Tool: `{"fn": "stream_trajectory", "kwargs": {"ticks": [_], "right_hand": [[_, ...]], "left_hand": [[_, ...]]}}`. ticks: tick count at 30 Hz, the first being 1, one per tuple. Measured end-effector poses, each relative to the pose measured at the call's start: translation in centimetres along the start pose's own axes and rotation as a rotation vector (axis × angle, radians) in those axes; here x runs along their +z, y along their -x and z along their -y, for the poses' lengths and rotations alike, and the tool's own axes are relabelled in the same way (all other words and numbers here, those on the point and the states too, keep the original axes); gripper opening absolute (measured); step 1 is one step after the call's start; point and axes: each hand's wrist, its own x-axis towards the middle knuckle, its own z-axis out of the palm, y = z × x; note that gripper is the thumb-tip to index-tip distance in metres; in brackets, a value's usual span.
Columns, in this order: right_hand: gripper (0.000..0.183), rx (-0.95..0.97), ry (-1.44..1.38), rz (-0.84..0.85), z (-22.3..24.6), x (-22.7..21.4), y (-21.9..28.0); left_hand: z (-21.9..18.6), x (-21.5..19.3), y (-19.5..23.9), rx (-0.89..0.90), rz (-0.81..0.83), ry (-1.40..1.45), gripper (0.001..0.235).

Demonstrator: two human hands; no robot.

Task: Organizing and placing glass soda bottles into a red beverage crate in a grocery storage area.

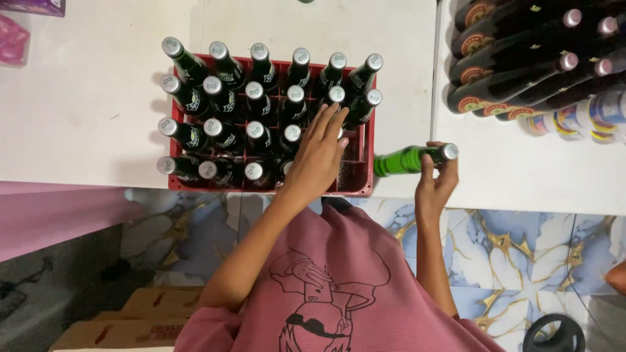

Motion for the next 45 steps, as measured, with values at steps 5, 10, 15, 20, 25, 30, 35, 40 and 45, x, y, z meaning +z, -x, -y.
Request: {"fn": "stream_trajectory", "kwargs": {"ticks": [5,10,15,20,25,30,35,40,45], "right_hand": [[0.025,-0.170,-0.123,-0.056,5.3,-1.3,3.0],[0.025,-0.246,-0.227,0.017,9.2,-1.7,4.4],[0.034,-0.114,-0.311,0.166,8.9,0.3,5.1],[0.031,-0.083,-0.320,0.159,8.8,1.6,5.4],[0.029,-0.082,-0.304,0.169,7.7,1.7,4.4],[0.028,-0.059,-0.235,0.232,5.0,2.2,3.8],[0.034,0.007,-0.079,0.362,2.2,3.1,4.7],[0.037,-0.119,0.006,0.493,1.8,3.7,5.2],[0.040,0.008,0.073,0.493,1.4,4.0,3.9]], "left_hand": [[1.0,1.6,1.1,-0.007,0.023,-0.017,0.050],[1.6,2.6,1.2,0.068,0.027,-0.246,0.052],[1.9,2.7,1.3,0.073,0.008,-0.313,0.049],[1.7,2.6,1.3,0.041,0.012,-0.294,0.049],[1.4,2.7,1.3,0.032,0.010,-0.261,0.048],[1.4,2.7,1.3,0.049,-0.008,-0.287,0.048],[1.2,2.4,1.3,0.039,-0.010,-0.296,0.048],[1.2,2.5,1.3,0.039,-0.010,-0.290,0.049],[0.9,2.4,1.4,0.031,-0.013,-0.283,0.049]]}}
